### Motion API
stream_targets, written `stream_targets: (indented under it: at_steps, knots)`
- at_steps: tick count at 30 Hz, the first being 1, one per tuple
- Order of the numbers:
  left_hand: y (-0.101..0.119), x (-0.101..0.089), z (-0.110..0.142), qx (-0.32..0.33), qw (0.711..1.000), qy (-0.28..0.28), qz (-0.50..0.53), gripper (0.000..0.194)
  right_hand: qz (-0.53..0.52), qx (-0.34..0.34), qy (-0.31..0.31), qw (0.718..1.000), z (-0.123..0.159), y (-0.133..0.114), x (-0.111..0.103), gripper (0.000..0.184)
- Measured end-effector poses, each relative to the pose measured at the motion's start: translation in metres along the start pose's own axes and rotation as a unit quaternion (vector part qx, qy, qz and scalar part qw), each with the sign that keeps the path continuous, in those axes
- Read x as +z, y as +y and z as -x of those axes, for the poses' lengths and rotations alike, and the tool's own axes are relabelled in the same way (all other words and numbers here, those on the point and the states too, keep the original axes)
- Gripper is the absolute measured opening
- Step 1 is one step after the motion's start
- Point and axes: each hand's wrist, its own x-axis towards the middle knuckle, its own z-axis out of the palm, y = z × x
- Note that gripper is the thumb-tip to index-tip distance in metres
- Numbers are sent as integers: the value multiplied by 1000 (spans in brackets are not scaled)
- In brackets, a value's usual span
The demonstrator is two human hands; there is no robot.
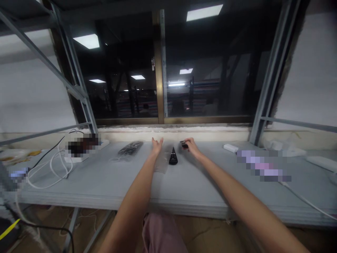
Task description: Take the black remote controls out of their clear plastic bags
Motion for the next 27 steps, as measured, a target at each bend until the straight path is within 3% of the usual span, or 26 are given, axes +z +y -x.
stream_targets:
  at_steps: [2,3,5,7,10,15,20,23,25,27]
  knots:
    - [1,-3,3,68,989,52,-123,71,13,-4,-9,1000,0,4,0,32]
    - [1,-4,6,94,979,52,-170,64,25,-9,-14,1000,-1,6,0,36]
    - [2,-5,12,98,974,-20,-201,44,70,-26,-35,997,-1,10,-1,45]
    - [1,-4,18,53,975,-109,-185,23,125,-38,-64,989,0,12,-2,52]
    - [-1,0,24,8,969,-166,-184,15,170,-25,-101,980,5,10,-5,53]
    - [-4,-3,23,61,946,-143,-285,11,346,-39,-198,916,17,-6,-10,43]
    - [-4,-12,23,131,918,-84,-365,10,464,-61,-183,864,27,-24,-13,46]
    - [0,-13,26,181,898,-35,-400,10,480,-72,-185,854,30,-30,-13,44]
    - [3,-11,26,176,903,-19,-390,8,483,-68,-182,854,31,-32,-13,43]
    - [6,-8,24,125,931,-25,-342,7,491,-57,-182,850,31,-30,-13,42]
